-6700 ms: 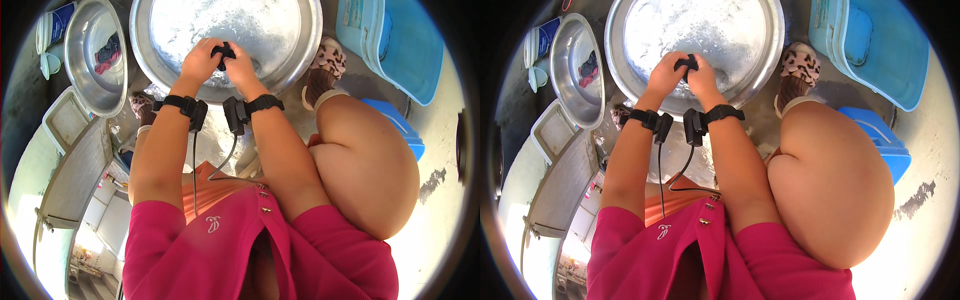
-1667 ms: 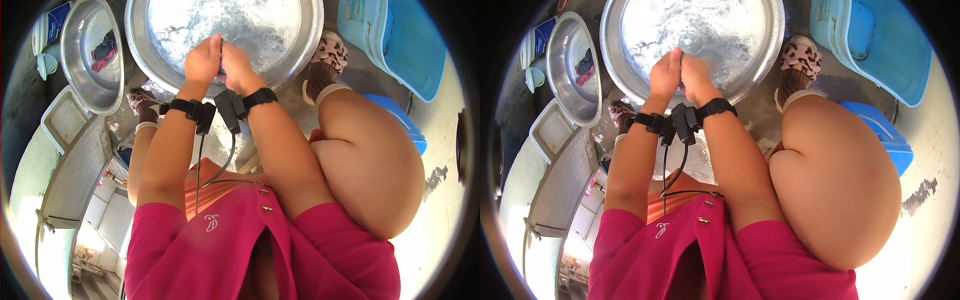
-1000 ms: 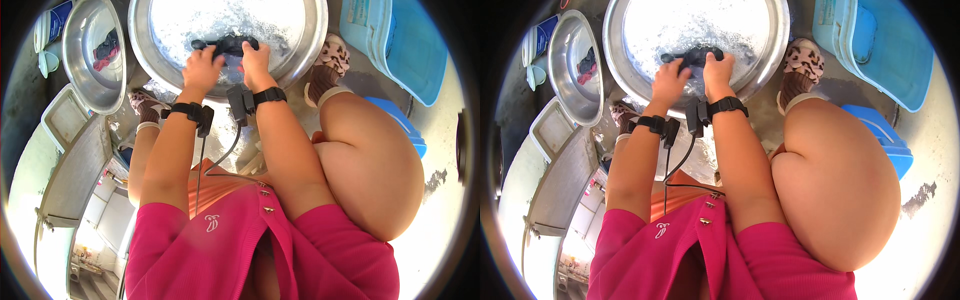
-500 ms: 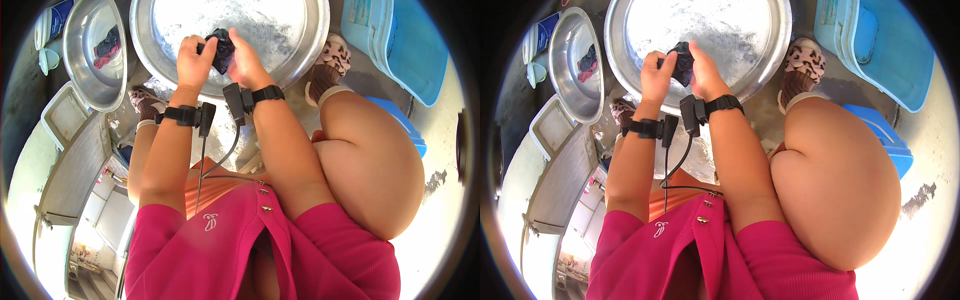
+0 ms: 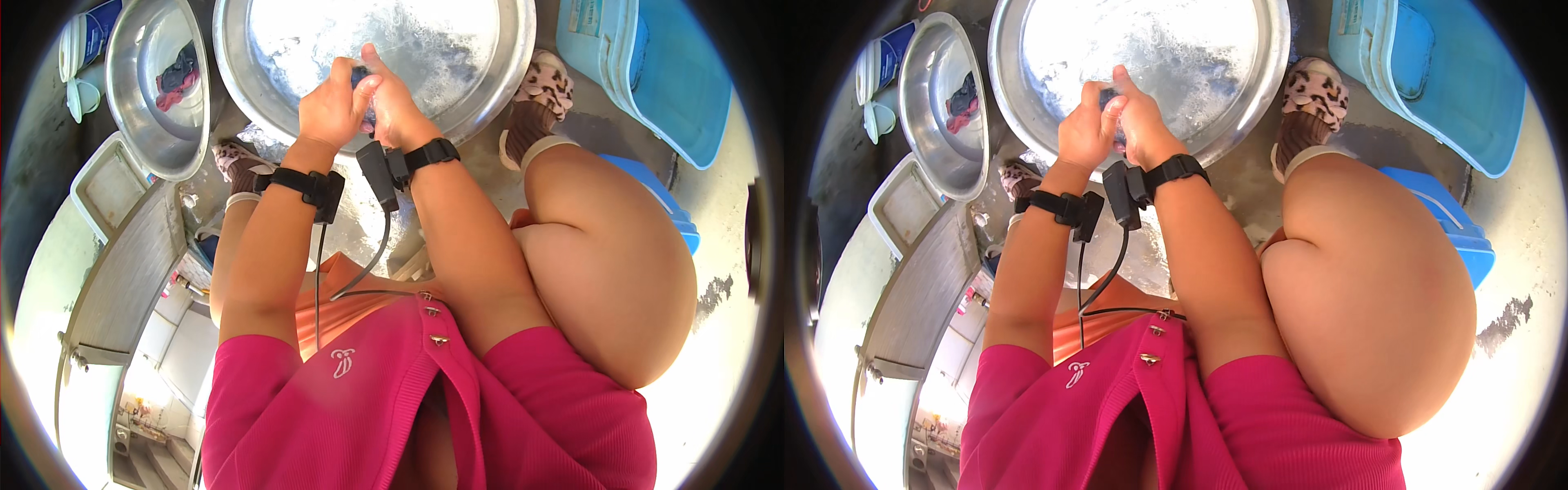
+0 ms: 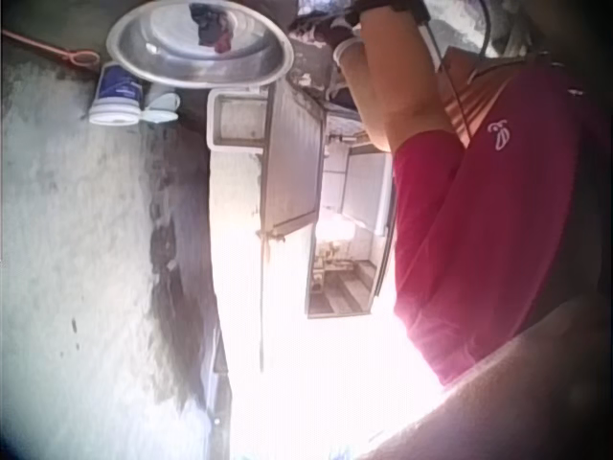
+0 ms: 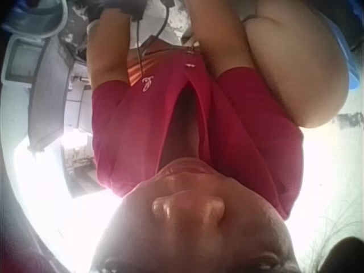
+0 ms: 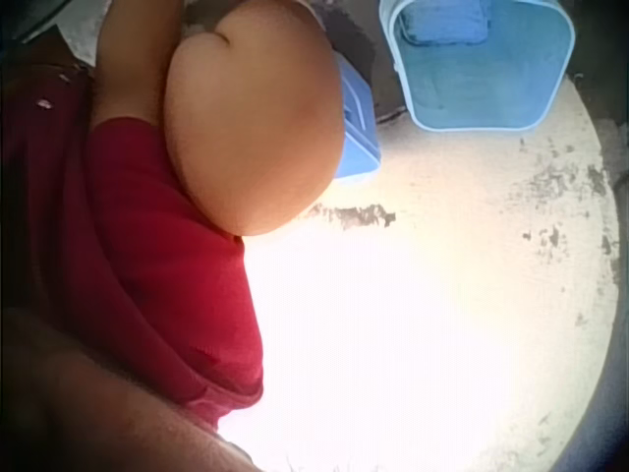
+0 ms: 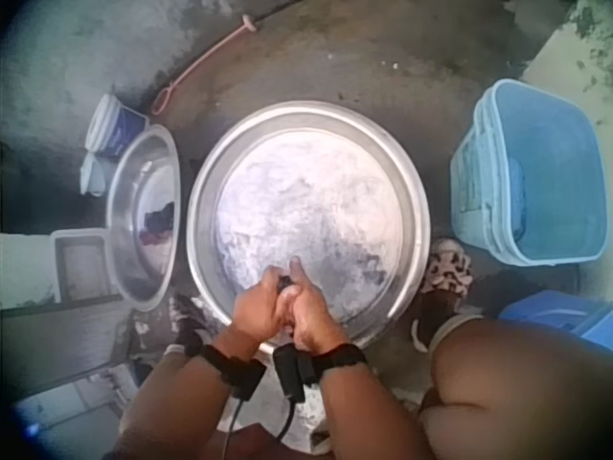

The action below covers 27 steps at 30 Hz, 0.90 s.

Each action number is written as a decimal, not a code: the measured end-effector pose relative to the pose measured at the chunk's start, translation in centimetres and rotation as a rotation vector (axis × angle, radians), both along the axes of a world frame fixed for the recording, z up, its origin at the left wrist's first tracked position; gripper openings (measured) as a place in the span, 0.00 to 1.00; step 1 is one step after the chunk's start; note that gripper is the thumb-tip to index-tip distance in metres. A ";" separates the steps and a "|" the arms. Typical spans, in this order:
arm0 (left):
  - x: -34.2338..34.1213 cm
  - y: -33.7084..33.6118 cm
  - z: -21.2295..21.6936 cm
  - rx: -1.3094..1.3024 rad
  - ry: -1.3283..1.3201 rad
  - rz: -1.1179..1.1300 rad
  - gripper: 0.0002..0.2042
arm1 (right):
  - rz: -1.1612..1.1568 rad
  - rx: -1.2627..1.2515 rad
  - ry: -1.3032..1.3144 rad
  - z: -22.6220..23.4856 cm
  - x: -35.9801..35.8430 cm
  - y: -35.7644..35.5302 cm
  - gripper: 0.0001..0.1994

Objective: Hand washing dark clothing items in a soapy basin.

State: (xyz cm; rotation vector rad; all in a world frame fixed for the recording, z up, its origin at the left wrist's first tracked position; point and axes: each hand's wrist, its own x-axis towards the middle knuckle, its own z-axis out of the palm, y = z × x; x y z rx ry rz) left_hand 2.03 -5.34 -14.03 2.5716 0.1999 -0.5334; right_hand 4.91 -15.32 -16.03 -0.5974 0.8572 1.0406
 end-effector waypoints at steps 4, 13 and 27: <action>1.4 0.0 0.8 0.040 0.132 0.028 0.24 | -0.006 -0.103 -0.100 -0.3 -0.2 0.6 0.16; 2.0 2.9 -4.3 0.028 0.064 0.517 0.21 | -0.117 -0.338 -0.194 -2.5 -0.7 0.6 0.18; 1.9 1.1 -2.9 -0.713 0.443 0.594 0.13 | -0.104 -0.338 -0.010 -3.0 -0.4 -1.4 0.24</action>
